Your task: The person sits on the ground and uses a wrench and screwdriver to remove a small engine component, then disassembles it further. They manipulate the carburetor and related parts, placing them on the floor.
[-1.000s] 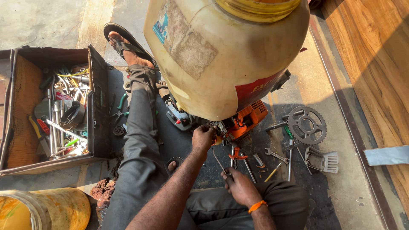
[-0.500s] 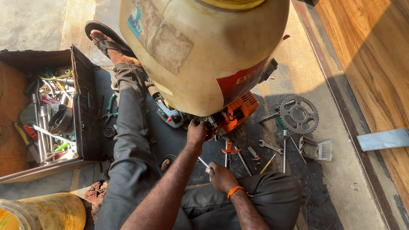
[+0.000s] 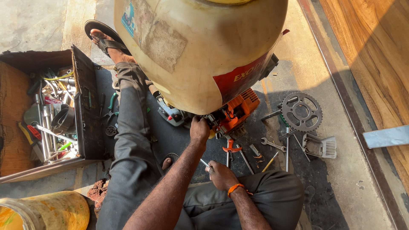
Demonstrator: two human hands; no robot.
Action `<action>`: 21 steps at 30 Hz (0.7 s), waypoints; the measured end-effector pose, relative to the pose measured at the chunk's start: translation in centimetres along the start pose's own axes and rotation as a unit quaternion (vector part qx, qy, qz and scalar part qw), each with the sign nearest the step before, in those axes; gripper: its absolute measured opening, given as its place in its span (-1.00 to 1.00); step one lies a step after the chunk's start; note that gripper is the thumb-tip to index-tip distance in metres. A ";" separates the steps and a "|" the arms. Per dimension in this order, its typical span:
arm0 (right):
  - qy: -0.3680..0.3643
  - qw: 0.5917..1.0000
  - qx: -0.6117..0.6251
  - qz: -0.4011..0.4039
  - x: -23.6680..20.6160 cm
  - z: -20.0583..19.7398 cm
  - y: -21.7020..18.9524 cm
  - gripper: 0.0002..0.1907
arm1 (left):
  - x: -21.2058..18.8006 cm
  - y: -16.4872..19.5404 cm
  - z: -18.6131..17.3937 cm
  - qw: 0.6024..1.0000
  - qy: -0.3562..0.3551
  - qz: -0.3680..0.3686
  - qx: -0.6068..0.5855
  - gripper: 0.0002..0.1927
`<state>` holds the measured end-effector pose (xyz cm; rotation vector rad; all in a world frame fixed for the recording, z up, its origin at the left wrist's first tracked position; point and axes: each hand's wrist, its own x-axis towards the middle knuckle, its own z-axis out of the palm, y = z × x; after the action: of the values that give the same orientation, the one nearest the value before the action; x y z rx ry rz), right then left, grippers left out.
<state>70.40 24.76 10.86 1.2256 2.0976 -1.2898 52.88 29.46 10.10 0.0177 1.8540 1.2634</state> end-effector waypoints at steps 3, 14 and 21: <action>0.000 1.000 -0.011 -0.014 0.1 0.1 0.1 -0.64 | 0.2 -0.1 0.3 1.000 0.008 -0.004 0.008 -0.52; 0.183 0.979 0.050 -0.069 -1.4 -1.4 -1.9 -0.72 | -3.9 1.2 -5.4 0.964 0.064 0.163 0.199 -0.55; 0.301 0.951 0.028 -0.061 -1.4 -2.2 -4.6 -0.77 | -5.1 0.1 -7.6 0.979 0.015 0.153 0.137 -0.58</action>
<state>67.54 25.12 15.33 1.7022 2.5987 -1.1229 51.03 21.51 14.31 0.4505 2.0955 1.2036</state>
